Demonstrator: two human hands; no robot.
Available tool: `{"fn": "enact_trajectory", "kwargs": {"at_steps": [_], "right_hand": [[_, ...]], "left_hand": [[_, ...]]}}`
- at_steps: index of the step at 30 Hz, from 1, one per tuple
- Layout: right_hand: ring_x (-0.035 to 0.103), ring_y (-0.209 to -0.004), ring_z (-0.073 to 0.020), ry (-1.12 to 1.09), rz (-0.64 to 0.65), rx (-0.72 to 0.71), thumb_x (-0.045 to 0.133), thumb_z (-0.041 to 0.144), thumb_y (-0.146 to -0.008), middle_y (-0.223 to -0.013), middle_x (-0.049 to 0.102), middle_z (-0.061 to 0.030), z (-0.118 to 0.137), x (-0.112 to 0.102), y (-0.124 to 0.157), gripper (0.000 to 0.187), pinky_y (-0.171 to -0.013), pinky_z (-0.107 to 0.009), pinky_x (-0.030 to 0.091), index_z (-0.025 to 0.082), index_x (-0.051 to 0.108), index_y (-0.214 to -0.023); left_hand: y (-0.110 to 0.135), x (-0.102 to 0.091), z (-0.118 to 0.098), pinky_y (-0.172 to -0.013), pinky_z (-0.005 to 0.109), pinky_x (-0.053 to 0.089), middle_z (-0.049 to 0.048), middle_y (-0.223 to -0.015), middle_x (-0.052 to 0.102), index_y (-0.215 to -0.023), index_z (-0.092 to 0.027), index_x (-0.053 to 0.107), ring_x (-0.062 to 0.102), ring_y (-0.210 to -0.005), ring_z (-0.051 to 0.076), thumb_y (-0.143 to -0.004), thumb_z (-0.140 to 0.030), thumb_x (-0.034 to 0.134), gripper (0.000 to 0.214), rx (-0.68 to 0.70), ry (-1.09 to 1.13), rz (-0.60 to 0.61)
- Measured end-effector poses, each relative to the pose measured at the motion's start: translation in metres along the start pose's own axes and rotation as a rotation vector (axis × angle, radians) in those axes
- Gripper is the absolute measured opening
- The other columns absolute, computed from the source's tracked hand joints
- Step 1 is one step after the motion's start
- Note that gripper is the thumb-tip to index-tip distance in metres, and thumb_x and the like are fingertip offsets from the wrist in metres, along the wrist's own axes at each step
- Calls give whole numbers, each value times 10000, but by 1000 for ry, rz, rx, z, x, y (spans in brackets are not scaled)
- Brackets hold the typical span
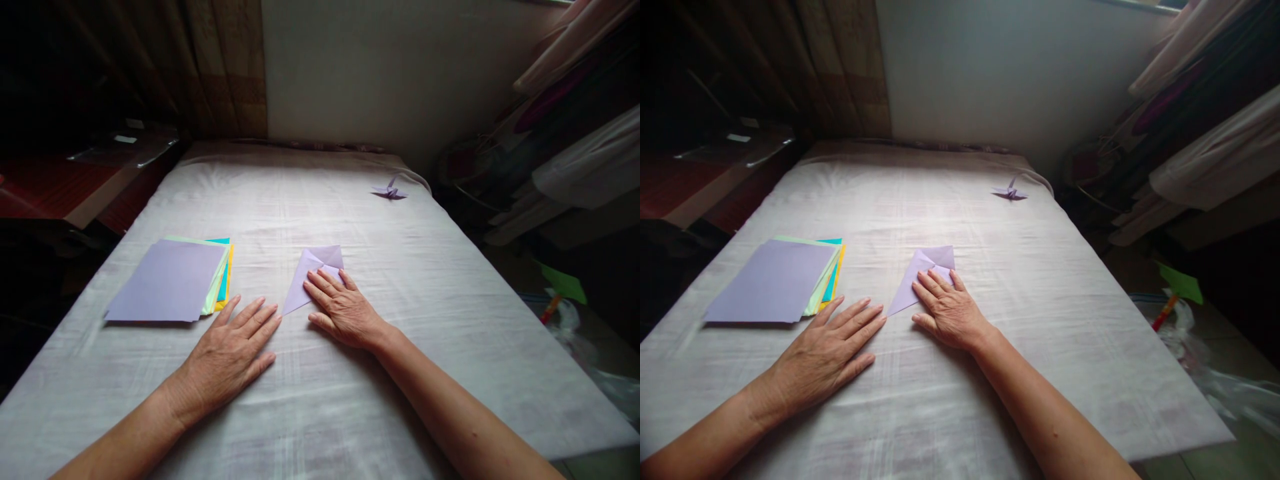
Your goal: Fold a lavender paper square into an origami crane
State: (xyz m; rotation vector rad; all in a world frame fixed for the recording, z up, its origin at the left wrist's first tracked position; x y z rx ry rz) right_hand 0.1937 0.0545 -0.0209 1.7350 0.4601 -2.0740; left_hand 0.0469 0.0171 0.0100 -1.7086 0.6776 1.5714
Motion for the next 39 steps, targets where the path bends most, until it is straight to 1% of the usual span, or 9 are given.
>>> {"fn": "enact_trajectory", "kwargs": {"at_steps": [5,7,11,16,21,24,28,32,39], "right_hand": [[245,-1465,-262,8,-14,-1,399,543,-980,-1575,296,-66,0,0,0,616,-1195,-520,148,219,349,-1502],[249,-1464,-262,18,-24,-2,416,533,-976,-1574,299,-70,-1,0,0,616,-1194,-521,152,224,344,-1504],[244,-1466,-255,14,-15,-4,398,534,-982,-1578,287,-72,1,0,0,610,-1196,-516,142,224,343,-1505],[215,-1474,-259,8,19,29,358,568,-983,-1587,256,-67,-6,0,2,641,-1194,-530,126,210,321,-1514],[222,-1471,-276,65,8,148,378,531,-985,-1584,252,-93,-41,-4,15,645,-1177,-576,148,184,292,-1522],[220,-1472,-278,93,-46,194,391,505,-984,-1579,256,-120,-48,-10,19,646,-1177,-584,141,158,293,-1520],[188,-1483,-249,63,-130,83,386,503,-990,-1584,240,-116,-20,-16,8,651,-1205,-539,84,148,279,-1525],[215,-1476,-221,-33,-28,-108,355,553,-991,-1576,285,-74,13,-8,-14,644,-1213,-498,106,180,311,-1513],[222,-1474,-213,-70,90,-142,337,543,-1002,-1574,288,-66,4,-7,-30,614,-1211,-499,77,205,309,-1514]], "left_hand": [[-10,-14,7,-1169,487,211,45,-1349,618,-1190,-239,663,510,-1298,264,-993,-462,397,398,-20,16,-36],[-20,-14,5,-1169,480,213,55,-1361,608,-1250,-225,630,498,-1310,260,-1000,-464,381,426,-32,32,-59],[-37,5,-7,-1191,480,134,80,-1432,540,-1404,-200,499,432,-1369,264,-966,-585,372,597,14,56,-23],[-34,28,-7,-1201,453,-3,66,-1497,456,-1458,-204,429,384,-1403,246,-954,-631,339,667,7,67,51],[-30,31,-6,-1199,488,7,62,-1513,436,-1501,-231,351,332,-1431,257,-956,-610,368,664,30,67,76],[-31,29,-6,-1199,497,41,65,-1502,455,-1507,-234,339,344,-1424,262,-956,-606,370,665,29,67,54],[-32,25,-8,-1199,486,57,59,-1485,478,-1496,-223,363,380,-1403,260,-955,-603,373,662,43,45,22],[-32,22,-8,-1199,461,48,46,-1486,478,-1465,-219,418,402,-1388,253,-954,-616,357,650,35,30,-5],[-32,24,-8,-1200,450,40,47,-1489,469,-1467,-216,418,399,-1392,255,-956,-609,357,647,34,33,9]]}}
Point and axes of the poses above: each hand's wrist, its own y-axis away from the middle knuckle, its own x-axis out of the palm, z = x × y, the point moved 10 cm from there along -y, towards the middle knuckle
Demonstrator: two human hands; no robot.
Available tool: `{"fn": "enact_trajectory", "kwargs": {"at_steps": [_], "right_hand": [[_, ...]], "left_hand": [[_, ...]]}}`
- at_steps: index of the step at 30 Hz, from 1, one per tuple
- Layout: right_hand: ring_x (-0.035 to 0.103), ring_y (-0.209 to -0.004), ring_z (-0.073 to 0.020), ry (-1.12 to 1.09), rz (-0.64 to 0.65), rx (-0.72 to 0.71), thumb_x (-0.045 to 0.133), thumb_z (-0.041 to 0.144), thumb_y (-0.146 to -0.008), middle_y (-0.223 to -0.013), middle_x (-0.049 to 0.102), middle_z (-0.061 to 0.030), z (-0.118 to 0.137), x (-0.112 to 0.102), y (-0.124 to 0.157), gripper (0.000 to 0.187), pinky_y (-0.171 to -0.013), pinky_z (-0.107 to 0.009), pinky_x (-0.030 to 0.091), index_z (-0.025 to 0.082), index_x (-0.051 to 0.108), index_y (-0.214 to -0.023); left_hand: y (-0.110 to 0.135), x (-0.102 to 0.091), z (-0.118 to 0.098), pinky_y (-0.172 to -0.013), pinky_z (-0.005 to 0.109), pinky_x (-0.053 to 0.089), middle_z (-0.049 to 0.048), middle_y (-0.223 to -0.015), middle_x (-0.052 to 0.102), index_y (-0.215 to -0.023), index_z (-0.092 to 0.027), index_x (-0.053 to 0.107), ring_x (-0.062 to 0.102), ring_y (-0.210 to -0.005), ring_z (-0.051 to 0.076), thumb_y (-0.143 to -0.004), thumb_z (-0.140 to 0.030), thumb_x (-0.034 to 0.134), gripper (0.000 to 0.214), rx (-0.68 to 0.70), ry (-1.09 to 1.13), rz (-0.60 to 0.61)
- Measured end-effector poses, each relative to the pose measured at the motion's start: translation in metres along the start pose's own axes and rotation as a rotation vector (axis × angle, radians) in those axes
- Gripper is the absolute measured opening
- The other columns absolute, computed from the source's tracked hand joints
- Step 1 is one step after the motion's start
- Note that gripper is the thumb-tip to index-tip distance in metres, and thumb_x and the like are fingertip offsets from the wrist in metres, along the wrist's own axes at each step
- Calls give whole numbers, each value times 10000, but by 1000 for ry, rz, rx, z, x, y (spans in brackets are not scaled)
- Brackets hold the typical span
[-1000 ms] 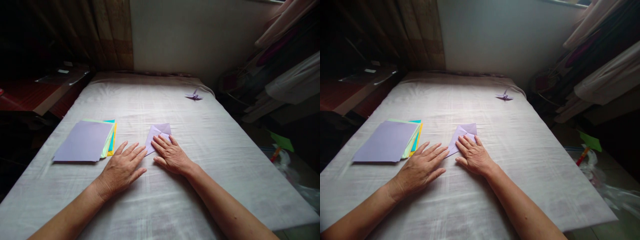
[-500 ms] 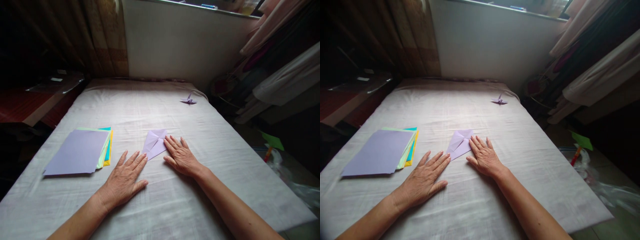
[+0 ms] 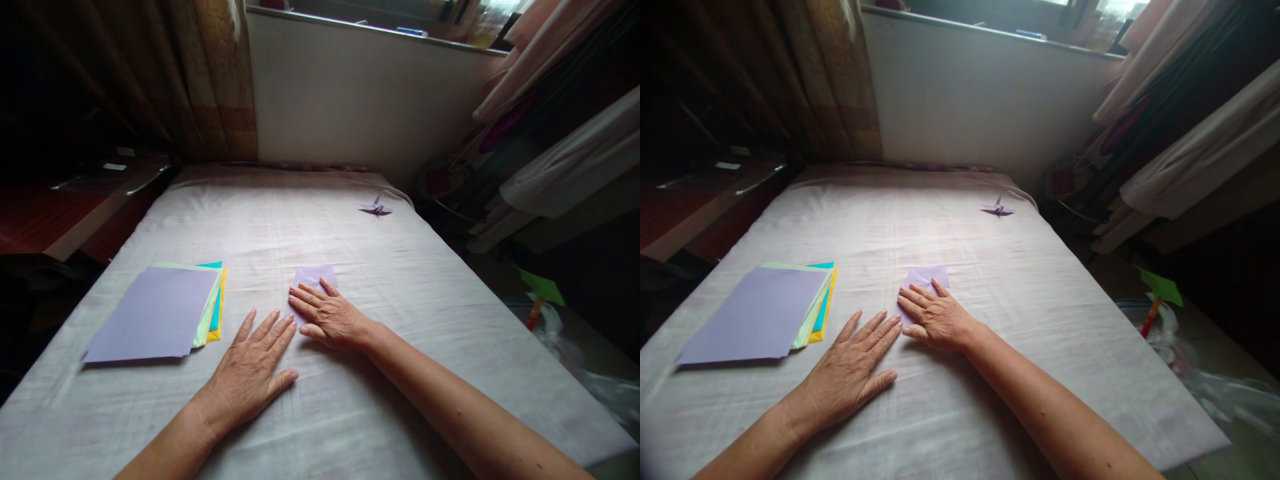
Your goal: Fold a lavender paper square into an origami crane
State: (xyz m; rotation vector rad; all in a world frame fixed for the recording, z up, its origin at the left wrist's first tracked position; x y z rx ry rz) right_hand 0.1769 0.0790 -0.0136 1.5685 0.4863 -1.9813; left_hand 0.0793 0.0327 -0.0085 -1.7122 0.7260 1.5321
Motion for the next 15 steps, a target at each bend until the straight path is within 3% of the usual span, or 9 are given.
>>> {"fn": "enact_trajectory", "kwargs": {"at_steps": [9,15], "right_hand": [[202,-1479,-226,50,-6,201,322,470,-1015,-1593,238,-49,-43,-5,-19,560,-1194,-543,116,225,295,-1518],[215,-1476,-244,53,-46,196,334,473,-1013,-1583,260,-74,-31,-11,-16,557,-1196,-552,87,209,341,-1504]], "left_hand": [[0,1,0,-1198,438,-30,48,-1502,454,-1467,-204,415,395,-1391,256,-954,-594,383,644,4,-14,-3],[2,3,0,-1190,430,-79,43,-1514,437,-1488,-203,375,371,-1404,254,-960,-589,369,654,2,-24,-21]]}}
Point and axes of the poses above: each hand's wrist, its own y-axis away from the middle knuckle, its own x-axis out of the palm, z = x × y, the point moved 10 cm from there along -y, towards the middle knuckle
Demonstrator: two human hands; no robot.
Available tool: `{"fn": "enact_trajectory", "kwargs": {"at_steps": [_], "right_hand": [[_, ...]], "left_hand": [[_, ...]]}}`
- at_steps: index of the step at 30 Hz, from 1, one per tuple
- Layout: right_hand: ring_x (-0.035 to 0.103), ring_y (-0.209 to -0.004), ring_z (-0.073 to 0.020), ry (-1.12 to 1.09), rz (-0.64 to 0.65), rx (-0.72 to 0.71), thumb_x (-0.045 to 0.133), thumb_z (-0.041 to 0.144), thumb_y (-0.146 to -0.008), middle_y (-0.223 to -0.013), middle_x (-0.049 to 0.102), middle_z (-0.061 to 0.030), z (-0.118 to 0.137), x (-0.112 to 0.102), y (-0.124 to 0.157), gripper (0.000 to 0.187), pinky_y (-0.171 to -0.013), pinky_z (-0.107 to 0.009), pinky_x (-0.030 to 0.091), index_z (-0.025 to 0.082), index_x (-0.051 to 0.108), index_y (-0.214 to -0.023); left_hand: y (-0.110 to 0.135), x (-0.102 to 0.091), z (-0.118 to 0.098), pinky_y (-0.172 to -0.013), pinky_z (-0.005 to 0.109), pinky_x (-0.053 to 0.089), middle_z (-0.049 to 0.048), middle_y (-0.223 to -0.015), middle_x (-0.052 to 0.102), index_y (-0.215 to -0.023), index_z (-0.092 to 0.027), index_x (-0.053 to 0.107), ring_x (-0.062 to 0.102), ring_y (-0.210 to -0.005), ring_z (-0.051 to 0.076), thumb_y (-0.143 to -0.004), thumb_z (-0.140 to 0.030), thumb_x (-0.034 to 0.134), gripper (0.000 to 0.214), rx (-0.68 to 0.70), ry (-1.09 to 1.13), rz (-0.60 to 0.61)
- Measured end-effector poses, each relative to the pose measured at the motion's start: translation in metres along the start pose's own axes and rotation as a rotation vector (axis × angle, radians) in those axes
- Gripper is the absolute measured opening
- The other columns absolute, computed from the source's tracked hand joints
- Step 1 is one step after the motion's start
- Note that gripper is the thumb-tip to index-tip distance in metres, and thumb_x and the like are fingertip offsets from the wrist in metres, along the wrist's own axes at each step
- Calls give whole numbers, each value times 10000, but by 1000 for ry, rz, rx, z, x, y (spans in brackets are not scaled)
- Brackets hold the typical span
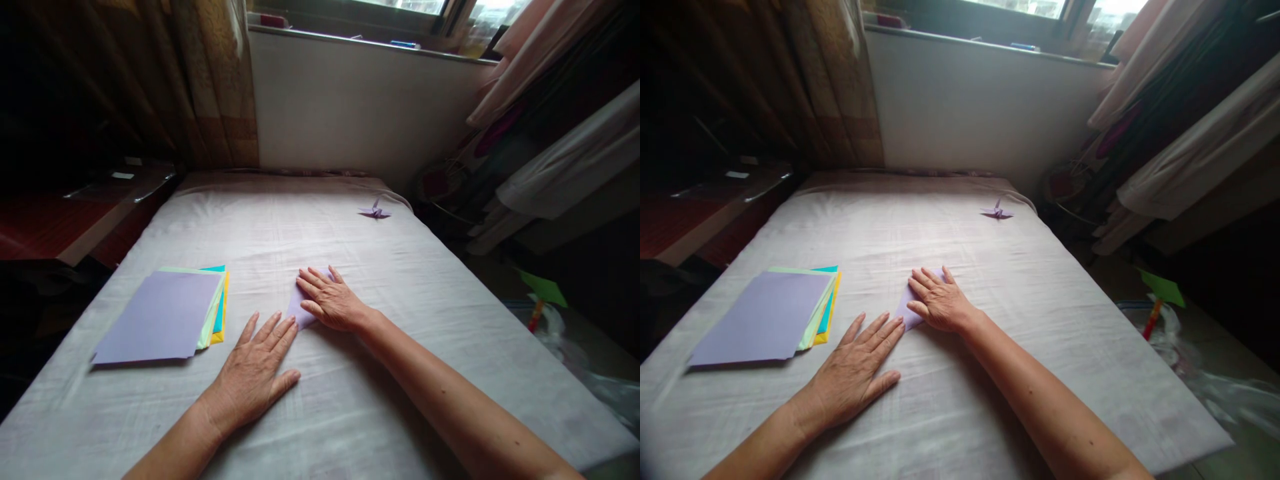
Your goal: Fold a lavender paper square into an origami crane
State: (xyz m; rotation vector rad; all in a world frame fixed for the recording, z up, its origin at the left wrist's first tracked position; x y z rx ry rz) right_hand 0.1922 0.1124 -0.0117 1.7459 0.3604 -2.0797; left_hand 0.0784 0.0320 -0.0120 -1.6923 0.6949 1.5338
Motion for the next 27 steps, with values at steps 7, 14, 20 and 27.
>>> {"fn": "enact_trajectory", "kwargs": {"at_steps": [7,14,20,27], "right_hand": [[256,-1463,-237,-20,2,-42,358,451,-1013,-1567,313,-60,8,4,-4,529,-1193,-564,105,232,360,-1494],[308,-1442,-251,-118,-135,174,381,368,-1002,-1548,353,-102,-37,-7,-5,492,-1170,-551,218,193,421,-1460],[640,-1104,-232,-310,-572,243,450,283,-945,-1197,692,-120,-57,-30,48,355,-972,-401,491,173,636,-1228],[650,-962,-233,-413,-553,182,603,156,-752,-1067,718,-80,-34,-25,42,469,-885,-392,510,207,628,-1217]], "left_hand": [[0,-1,-1,-1195,444,-10,53,-1513,441,-1482,-201,387,380,-1398,263,-956,-581,377,649,7,-6,-15],[0,-2,-1,-1195,465,40,46,-1478,491,-1462,-218,422,412,-1378,261,-948,-593,385,637,-28,-17,-52],[2,-8,-3,-1199,487,48,74,-1426,549,-1423,-217,480,463,-1334,271,-947,-589,393,610,-85,-42,-152],[3,-14,-4,-1194,479,126,98,-1408,562,-1498,-165,336,479,-1323,267,-947,-532,443,671,-93,-37,-190]]}}
Point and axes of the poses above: each hand's wrist, its own y-axis away from the middle knuckle, its own x-axis out of the palm, z = x × y, the point moved 10 cm from there along -y, towards the middle knuckle
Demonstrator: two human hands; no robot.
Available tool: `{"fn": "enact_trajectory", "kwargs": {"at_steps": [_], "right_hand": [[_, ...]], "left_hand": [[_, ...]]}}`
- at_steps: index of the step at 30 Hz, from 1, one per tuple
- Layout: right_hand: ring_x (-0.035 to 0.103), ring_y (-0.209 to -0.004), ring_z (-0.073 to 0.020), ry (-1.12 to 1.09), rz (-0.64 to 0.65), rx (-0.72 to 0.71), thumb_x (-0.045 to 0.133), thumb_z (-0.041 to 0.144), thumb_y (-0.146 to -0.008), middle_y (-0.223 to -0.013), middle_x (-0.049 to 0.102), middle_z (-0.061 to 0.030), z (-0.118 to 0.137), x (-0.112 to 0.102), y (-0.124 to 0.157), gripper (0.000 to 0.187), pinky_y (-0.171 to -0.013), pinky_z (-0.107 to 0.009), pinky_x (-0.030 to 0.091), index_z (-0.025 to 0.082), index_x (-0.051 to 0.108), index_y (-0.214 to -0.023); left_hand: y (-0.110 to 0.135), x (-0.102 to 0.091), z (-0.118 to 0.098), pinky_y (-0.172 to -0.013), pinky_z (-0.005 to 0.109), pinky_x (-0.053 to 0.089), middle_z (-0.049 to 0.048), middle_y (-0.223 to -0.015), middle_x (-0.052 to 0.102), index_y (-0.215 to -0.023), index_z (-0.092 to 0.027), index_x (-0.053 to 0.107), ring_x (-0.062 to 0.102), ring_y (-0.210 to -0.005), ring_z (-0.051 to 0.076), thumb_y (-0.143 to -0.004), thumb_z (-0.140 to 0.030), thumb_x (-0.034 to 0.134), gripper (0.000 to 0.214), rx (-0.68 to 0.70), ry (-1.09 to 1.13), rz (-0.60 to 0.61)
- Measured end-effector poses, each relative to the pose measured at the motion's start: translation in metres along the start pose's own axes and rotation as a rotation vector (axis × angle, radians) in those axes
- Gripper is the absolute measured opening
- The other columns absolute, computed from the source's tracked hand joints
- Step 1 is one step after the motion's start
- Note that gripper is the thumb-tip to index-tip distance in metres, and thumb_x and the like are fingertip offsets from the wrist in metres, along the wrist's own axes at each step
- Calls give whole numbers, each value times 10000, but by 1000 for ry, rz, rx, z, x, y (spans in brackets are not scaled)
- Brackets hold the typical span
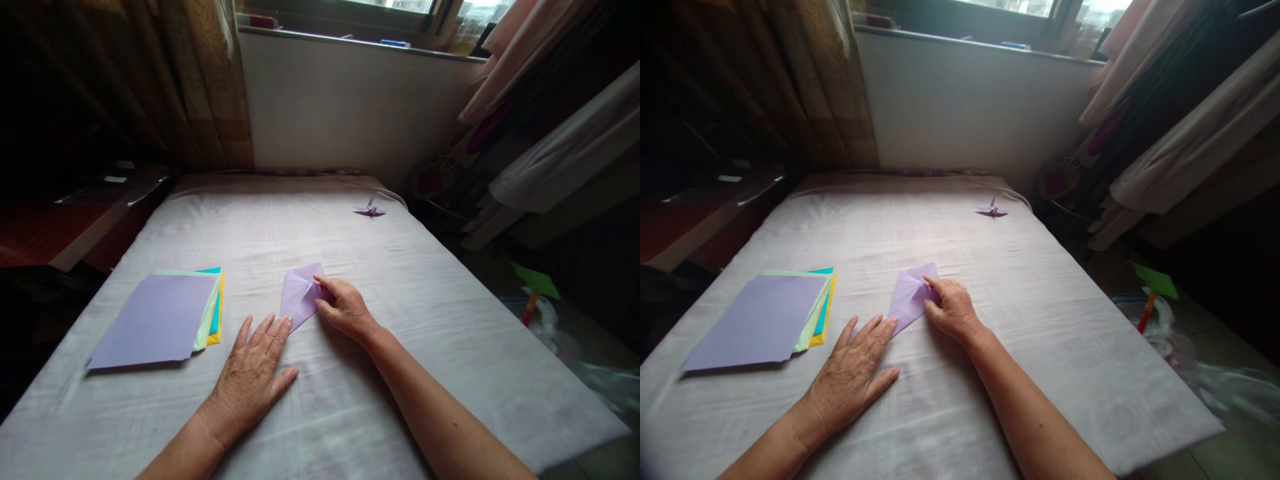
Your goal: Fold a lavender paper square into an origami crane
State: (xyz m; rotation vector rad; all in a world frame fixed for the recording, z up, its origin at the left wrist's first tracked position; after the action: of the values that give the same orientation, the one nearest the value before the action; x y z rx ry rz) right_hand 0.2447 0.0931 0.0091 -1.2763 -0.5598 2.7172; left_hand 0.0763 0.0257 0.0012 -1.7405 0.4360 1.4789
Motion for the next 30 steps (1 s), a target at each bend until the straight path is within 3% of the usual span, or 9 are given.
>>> {"fn": "enact_trajectory", "kwargs": {"at_steps": [4,8,15,21,25,30], "right_hand": [[634,-888,-198,-33,19,-53,555,50,-686,-963,708,-44,11,-8,-2,399,-829,-332,496,218,667,-1031],[621,-816,-176,52,115,-128,556,4,-671,-835,687,-7,14,-13,11,256,-787,-297,462,224,639,-774],[645,-909,-182,183,174,-122,542,5,-705,-959,704,-35,14,-13,36,252,-820,-272,479,221,604,-819],[642,-952,-191,212,150,-150,510,104,-850,-1015,693,-64,28,-11,43,148,-858,-292,497,222,599,-855],[640,-991,-196,212,114,-193,491,119,-886,-1048,695,-72,31,-14,46,156,-885,-307,504,219,610,-877],[645,-1015,-195,203,94,-255,484,139,-916,-1074,705,-73,33,-17,48,170,-906,-315,511,212,634,-885]], "left_hand": [[0,1,3,-1186,488,137,116,-1416,549,-1523,-131,251,474,-1325,274,-942,-505,467,725,-1,16,19],[-1,3,5,-1190,486,121,120,-1424,539,-1492,-125,324,457,-1334,277,-938,-542,466,708,8,41,46],[-7,5,6,-1169,534,180,89,-1446,516,-1394,-260,504,442,-1340,294,-923,-545,498,551,24,95,138],[-31,-2,4,-1173,553,154,76,-1472,492,-1286,-311,609,409,-1375,311,-889,-643,492,531,71,84,152],[-52,-8,12,-1183,553,159,96,-1489,470,-1203,-267,668,380,-1401,316,-861,-657,532,536,24,7,143],[-54,-20,32,-1191,576,131,150,-1502,435,-1087,-169,707,357,-1414,337,-882,-503,601,405,-61,-112,145]]}}
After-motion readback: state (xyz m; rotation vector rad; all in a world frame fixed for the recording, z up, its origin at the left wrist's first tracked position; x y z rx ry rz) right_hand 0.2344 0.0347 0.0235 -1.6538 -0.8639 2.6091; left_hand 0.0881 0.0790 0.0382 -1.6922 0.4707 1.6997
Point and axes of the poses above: each hand's wrist, its own y-axis away from the middle knuckle, its own x-axis out of the palm, z = x × y, the point moved 10 cm from there along -y, towards the middle knuckle
